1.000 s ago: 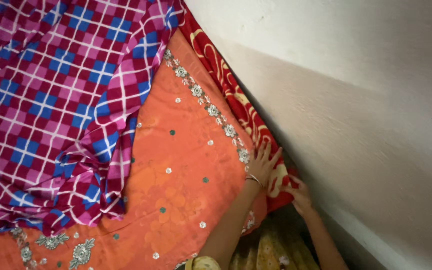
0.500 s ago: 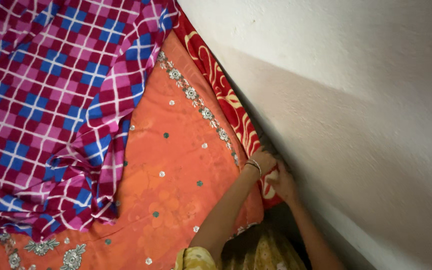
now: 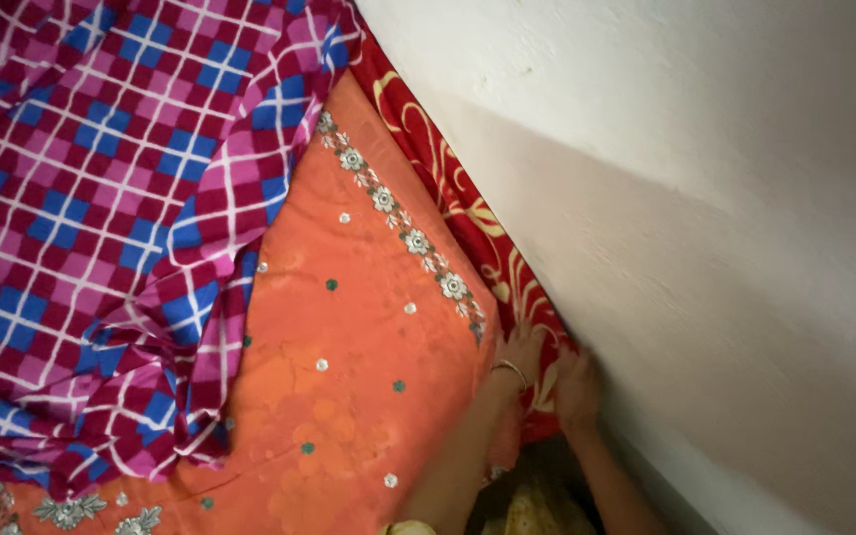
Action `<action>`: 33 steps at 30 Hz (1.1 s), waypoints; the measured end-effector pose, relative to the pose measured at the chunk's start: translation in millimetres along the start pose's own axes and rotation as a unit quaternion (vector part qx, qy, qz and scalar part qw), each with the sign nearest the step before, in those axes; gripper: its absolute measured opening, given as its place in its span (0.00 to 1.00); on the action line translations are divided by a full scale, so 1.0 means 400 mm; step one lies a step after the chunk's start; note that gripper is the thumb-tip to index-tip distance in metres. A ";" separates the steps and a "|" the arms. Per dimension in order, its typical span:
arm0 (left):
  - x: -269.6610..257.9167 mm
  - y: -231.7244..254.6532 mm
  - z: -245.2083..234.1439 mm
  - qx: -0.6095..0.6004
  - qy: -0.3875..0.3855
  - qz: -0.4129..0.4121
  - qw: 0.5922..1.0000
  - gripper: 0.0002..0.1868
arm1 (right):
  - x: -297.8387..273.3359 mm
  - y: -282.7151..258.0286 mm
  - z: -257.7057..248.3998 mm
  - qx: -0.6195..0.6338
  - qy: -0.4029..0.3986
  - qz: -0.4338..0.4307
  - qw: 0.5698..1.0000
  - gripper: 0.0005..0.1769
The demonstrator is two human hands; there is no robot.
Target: The person makes a bed by smoothing an orange sheet, positioning a red patterned pillow, and then spreading and smoothing a large purple plaid blanket over the surface, tucking the edges in along the wall.
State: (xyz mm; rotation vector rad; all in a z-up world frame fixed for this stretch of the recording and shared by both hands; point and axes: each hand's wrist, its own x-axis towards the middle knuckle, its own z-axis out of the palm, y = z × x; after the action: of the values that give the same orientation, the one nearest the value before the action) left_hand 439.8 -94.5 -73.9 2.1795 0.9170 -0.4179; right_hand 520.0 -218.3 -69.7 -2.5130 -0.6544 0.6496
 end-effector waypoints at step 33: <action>0.476 -0.581 -0.575 -0.218 0.251 -0.072 0.940 0.24 | 0.742 -0.845 0.518 -0.236 -0.078 -0.293 0.923 0.34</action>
State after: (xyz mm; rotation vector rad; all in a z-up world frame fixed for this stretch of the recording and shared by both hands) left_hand 408.4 277.8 -133.1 1.8311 1.3060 0.2786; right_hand 527.8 270.7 -147.3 -2.4700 -1.7098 0.5049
